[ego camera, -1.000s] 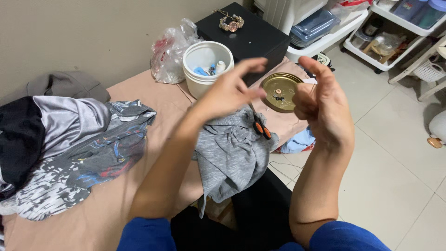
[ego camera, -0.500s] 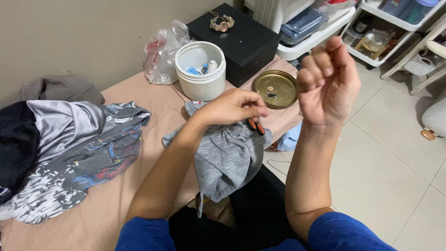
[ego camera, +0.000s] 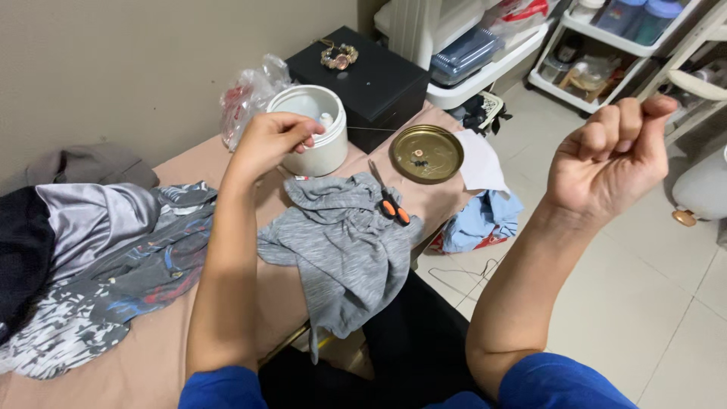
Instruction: The person threads a needle, then sews a button onto a gray garment using a needle and thread. They pull the thread through the fabric, tie off the thread, and trim the excess with scissors.
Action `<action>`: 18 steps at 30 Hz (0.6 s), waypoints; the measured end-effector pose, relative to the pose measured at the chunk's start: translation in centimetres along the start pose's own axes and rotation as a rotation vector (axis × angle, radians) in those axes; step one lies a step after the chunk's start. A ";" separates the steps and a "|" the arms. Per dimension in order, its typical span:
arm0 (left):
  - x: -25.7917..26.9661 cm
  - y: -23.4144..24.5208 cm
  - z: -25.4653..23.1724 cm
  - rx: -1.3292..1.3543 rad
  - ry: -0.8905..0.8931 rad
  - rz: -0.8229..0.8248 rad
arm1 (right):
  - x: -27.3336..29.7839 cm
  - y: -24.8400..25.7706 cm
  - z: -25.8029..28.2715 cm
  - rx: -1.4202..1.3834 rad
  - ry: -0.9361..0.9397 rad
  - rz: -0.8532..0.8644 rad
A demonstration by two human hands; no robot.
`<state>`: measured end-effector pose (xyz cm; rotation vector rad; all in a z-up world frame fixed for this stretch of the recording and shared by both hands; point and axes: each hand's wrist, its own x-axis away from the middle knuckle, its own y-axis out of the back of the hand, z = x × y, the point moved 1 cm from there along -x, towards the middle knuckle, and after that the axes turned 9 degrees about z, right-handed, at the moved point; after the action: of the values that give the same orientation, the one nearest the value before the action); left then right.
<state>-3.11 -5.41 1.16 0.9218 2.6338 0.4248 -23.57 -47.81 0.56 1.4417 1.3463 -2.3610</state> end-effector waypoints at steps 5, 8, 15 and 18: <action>1.8 -2.7 -1.8 -0.461 -0.233 -0.403 | -0.1 -0.6 -2.8 -0.123 -0.035 -0.051; 2.4 -6.3 -3.3 -0.293 -0.158 -0.268 | 0.3 -2.1 -5.7 -0.140 -0.140 -0.028; 5.4 -18.0 -4.9 -0.143 0.024 0.066 | 0.4 -5.7 -7.9 -0.245 -0.259 0.027; 3.7 -21.9 -4.6 0.189 -0.053 0.060 | 0.6 -6.5 -7.7 -0.252 -0.290 0.065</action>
<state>-19.67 -20.24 -3.62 1.0569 2.6374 0.1643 -21.53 -38.23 2.90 1.0153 1.4283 -2.1617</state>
